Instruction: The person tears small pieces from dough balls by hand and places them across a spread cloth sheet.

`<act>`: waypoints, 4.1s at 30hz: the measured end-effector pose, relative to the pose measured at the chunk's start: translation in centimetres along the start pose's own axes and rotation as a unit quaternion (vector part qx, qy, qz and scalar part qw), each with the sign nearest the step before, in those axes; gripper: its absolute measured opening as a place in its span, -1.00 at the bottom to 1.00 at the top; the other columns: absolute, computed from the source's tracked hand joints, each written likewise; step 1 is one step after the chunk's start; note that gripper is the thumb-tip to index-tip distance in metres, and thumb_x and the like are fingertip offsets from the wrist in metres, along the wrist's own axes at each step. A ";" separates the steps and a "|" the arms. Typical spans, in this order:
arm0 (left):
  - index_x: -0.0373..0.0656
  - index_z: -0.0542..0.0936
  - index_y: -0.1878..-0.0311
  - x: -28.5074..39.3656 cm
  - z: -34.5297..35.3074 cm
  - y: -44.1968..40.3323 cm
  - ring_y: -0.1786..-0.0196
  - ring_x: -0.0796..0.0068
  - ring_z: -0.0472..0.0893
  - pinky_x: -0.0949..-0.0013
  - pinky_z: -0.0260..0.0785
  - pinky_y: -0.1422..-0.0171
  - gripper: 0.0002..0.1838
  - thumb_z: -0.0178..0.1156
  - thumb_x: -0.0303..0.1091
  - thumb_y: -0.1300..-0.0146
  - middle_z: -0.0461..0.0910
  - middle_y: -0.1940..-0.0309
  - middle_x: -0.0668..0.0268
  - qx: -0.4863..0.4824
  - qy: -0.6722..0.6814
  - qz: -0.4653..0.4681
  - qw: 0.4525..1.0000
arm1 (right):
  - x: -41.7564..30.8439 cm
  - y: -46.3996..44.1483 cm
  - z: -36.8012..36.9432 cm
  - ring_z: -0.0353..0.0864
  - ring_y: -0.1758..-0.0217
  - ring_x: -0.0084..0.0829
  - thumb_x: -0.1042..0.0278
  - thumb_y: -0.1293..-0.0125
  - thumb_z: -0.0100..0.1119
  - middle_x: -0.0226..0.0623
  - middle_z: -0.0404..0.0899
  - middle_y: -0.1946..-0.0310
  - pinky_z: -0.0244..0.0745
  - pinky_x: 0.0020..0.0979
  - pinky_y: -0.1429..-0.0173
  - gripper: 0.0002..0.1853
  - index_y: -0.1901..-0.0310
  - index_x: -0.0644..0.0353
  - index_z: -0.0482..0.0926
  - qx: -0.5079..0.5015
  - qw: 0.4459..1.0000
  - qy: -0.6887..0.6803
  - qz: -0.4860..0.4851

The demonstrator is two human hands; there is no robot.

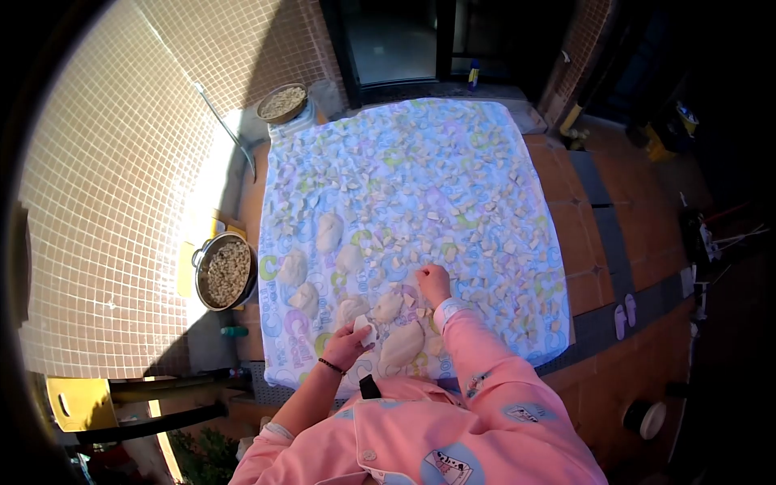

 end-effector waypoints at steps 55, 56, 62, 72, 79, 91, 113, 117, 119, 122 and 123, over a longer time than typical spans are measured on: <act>-0.11 0.46 0.05 1.3 0.1 -0.7 0.21 0.63 0.49 0.49 0.36 0.19 -0.76 0.11 -0.41 -0.19 0.51 0.23 0.46 0.003 -0.041 0.061 0.997 | -7.0 10.9 5.4 0.42 0.50 -0.69 0.32 -0.17 0.15 -0.45 0.52 0.50 0.35 -0.61 0.44 -0.74 0.16 0.29 0.53 -0.270 0.959 -0.087 -0.007; -0.11 0.46 0.05 1.4 0.2 -0.6 0.21 0.63 0.49 0.49 0.36 0.19 -0.76 0.11 -0.41 -0.19 0.51 0.23 0.46 0.001 -0.042 0.061 0.997 | -6.9 10.9 5.3 0.43 0.52 -0.68 0.35 -0.16 0.15 -0.43 0.54 0.50 0.36 -0.62 0.45 -0.75 0.16 0.29 0.54 -0.266 0.959 -0.092 -0.006; -0.13 0.50 0.09 1.4 0.4 -0.5 0.30 0.69 0.50 0.59 0.33 0.25 -0.77 0.15 -0.34 -0.17 0.53 0.32 0.47 -0.037 -0.091 0.051 0.994 | -6.9 11.2 4.9 0.46 0.50 -0.67 0.37 -0.15 0.16 -0.42 0.54 0.48 0.37 -0.62 0.42 -0.75 0.16 0.31 0.55 -0.294 0.951 -0.091 0.002; -0.12 0.48 0.05 0.7 -0.4 -0.8 0.23 0.64 0.51 0.53 0.37 0.23 -0.75 0.13 -0.38 -0.19 0.53 0.23 0.46 -0.026 0.057 0.042 0.997 | -3.0 6.1 4.7 0.46 0.52 -0.63 0.36 -0.15 0.15 -0.39 0.53 0.52 0.39 -0.60 0.40 -0.79 0.26 0.33 0.57 -0.197 0.955 -0.194 0.103; -0.13 0.42 -0.03 0.5 -1.7 0.5 0.20 0.60 0.51 0.52 0.38 0.20 -0.68 0.12 -0.39 -0.19 0.52 0.21 0.45 0.008 0.023 0.027 0.999 | -5.8 1.1 5.7 0.47 0.21 -0.12 0.39 -0.01 0.15 -0.17 0.49 0.34 0.39 -0.21 0.11 -0.86 0.36 0.20 0.57 -0.058 0.936 0.267 -0.222; -0.13 0.45 0.03 0.1 -2.8 1.1 0.22 0.62 0.51 0.54 0.36 0.27 -0.73 0.12 -0.37 -0.19 0.52 0.24 0.45 0.036 0.033 0.028 0.998 | -6.9 -0.3 7.6 0.54 0.25 -0.17 0.39 -0.02 0.07 -0.19 0.50 0.36 0.43 -0.21 0.20 -0.89 0.44 0.16 0.59 -0.054 0.858 0.455 -0.233; -0.19 0.43 0.03 0.0 -2.7 0.3 0.15 0.57 0.49 0.43 0.41 0.09 -0.74 0.11 -0.44 -0.19 0.48 0.19 0.39 -0.011 0.110 0.066 0.992 | -8.4 3.3 6.9 0.55 0.42 -0.34 0.32 -0.12 0.05 -0.24 0.55 0.49 0.36 -0.35 0.38 -0.82 0.46 0.26 0.54 -0.163 0.934 0.228 -0.220; -0.17 0.43 0.04 -0.1 -2.1 -0.3 0.15 0.55 0.49 0.39 0.40 0.05 -0.75 0.10 -0.44 -0.19 0.49 0.19 0.38 -0.017 0.116 0.074 0.990 | -7.7 10.2 7.7 0.30 0.55 -0.71 0.19 -0.15 0.18 -0.51 0.40 0.65 0.23 -0.57 0.49 -0.72 0.39 0.30 0.53 -0.313 0.948 -0.056 -0.033; -0.16 0.42 0.03 0.1 -1.6 -0.5 0.15 0.52 0.50 0.38 0.39 0.07 -0.75 0.09 -0.45 -0.20 0.49 0.18 0.36 -0.015 0.097 0.072 0.993 | -7.3 11.5 7.5 0.35 0.53 -0.70 0.22 -0.14 0.19 -0.49 0.45 0.59 0.27 -0.59 0.47 -0.74 0.33 0.29 0.54 -0.313 0.949 -0.040 -0.017; -0.15 0.43 0.05 0.2 -0.8 -0.5 0.18 0.55 0.50 0.42 0.40 0.13 -0.76 0.10 -0.45 -0.20 0.50 0.21 0.38 -0.028 0.035 0.055 0.997 | -6.2 11.9 6.7 0.40 0.51 -0.69 0.25 -0.13 0.21 -0.46 0.50 0.53 0.32 -0.62 0.44 -0.75 0.28 0.28 0.56 -0.307 0.951 -0.047 -0.002; -0.15 0.44 0.06 0.2 -0.4 -0.4 0.19 0.56 0.50 0.44 0.40 0.16 -0.77 0.09 -0.45 -0.20 0.50 0.22 0.39 -0.040 0.031 0.053 0.997 | -6.0 12.0 6.6 0.41 0.51 -0.69 0.25 -0.13 0.21 -0.45 0.51 0.52 0.32 -0.62 0.43 -0.75 0.27 0.28 0.57 -0.309 0.948 -0.072 -0.003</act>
Point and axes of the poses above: each hand's wrist, its own y-axis away from the middle knuckle, its own z-axis out of the palm, x = y × z, the point moved 7 cm from there along -y, towards the middle knuckle
